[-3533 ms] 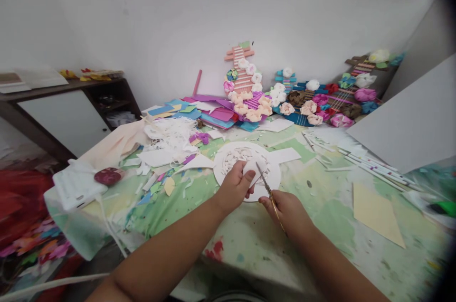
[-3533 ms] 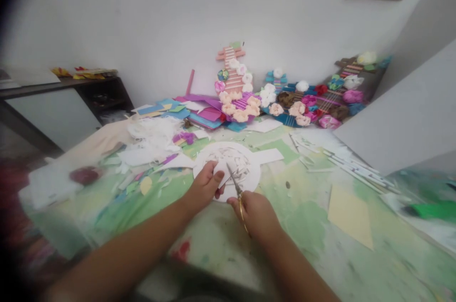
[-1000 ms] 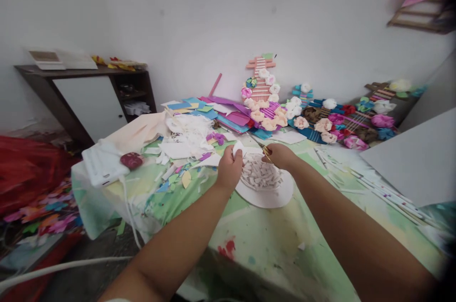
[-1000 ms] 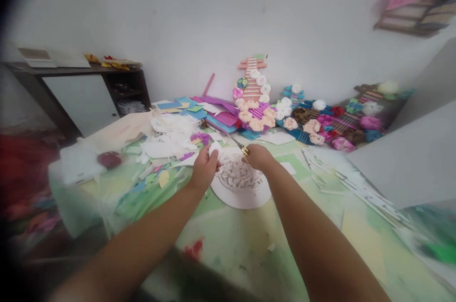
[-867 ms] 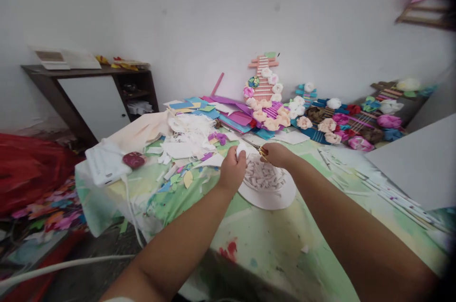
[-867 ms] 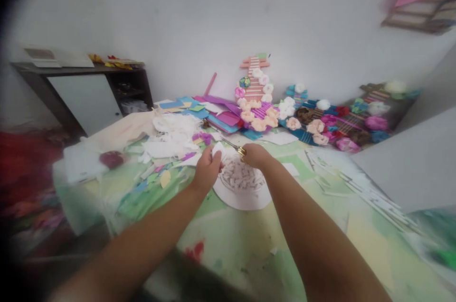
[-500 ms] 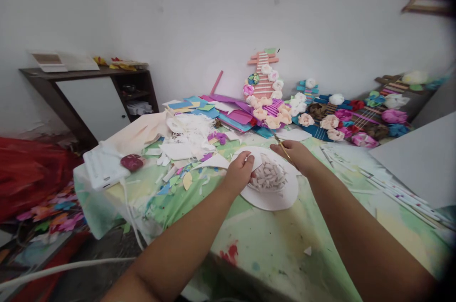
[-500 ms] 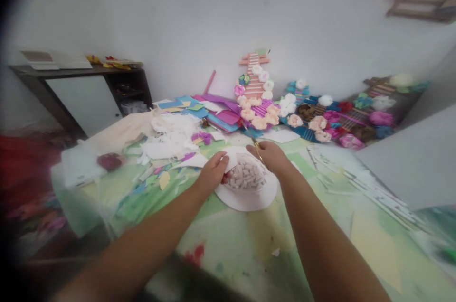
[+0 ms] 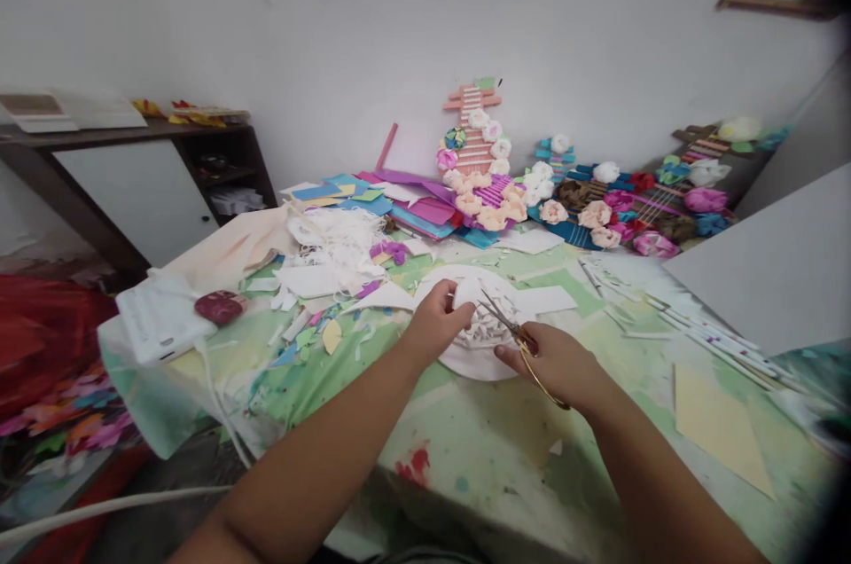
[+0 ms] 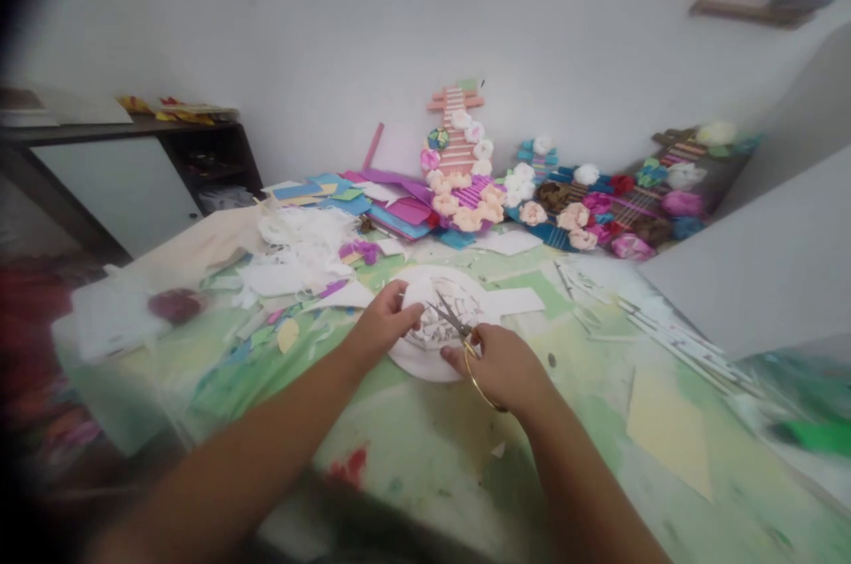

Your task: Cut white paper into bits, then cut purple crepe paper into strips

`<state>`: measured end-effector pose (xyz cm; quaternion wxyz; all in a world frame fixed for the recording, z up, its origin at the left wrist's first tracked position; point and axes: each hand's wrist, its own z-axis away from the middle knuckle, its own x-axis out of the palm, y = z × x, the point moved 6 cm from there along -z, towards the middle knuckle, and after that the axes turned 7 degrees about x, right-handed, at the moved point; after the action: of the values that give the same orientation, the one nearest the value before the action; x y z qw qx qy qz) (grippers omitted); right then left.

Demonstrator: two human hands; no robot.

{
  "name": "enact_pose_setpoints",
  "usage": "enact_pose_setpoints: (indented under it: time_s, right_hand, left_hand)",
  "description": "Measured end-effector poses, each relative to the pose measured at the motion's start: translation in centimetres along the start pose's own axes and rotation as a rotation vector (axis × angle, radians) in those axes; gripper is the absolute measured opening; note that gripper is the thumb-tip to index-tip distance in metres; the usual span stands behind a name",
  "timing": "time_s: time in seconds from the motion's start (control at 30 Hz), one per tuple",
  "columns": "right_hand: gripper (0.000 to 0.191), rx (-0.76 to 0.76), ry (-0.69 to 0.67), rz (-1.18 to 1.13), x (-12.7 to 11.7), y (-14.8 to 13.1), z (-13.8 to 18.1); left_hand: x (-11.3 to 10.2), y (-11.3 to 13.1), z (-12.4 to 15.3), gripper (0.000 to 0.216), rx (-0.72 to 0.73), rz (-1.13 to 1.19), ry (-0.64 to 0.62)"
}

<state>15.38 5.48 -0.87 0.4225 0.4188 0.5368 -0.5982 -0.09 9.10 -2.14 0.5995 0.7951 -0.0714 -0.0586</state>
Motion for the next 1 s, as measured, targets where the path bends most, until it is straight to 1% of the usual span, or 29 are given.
enact_pose_setpoints:
  time_s: [0.17, 0.23, 0.37, 0.57, 0.7, 0.83, 1.0]
  right_hand:
    - [0.040, 0.001, 0.008, 0.000, -0.1, 0.1, 0.4]
    - [0.040, -0.017, 0.020, -0.002, -0.2, 0.0, 0.6]
    - [0.039, -0.052, 0.052, 0.008, 0.0, 0.0, 0.9]
    - [0.042, -0.046, 0.036, 0.010, 0.6, 0.3, 0.9]
    - [0.042, -0.046, 0.039, -0.004, 0.6, 0.5, 0.8]
    - [0.043, -0.047, 0.047, -0.013, 0.5, 0.7, 0.9]
    - [0.045, -0.054, 0.079, -0.030, 0.4, 0.9, 1.1]
  left_hand:
    - [0.9, 0.7, 0.3, 0.016, -0.037, 0.102, -0.118]
    - [1.2, 0.8, 0.4, 0.017, -0.061, 0.126, -0.147]
    - [1.1, 0.7, 0.4, 0.017, -0.091, 0.115, -0.112]
    - [0.7, 0.5, 0.2, 0.018, -0.045, 0.149, -0.044]
    - [0.9, 0.7, 0.3, 0.018, -0.039, 0.144, -0.075]
    - [1.1, 1.1, 0.4, 0.018, -0.015, 0.087, -0.115]
    - [1.0, 1.0, 0.3, 0.018, -0.006, 0.095, -0.093]
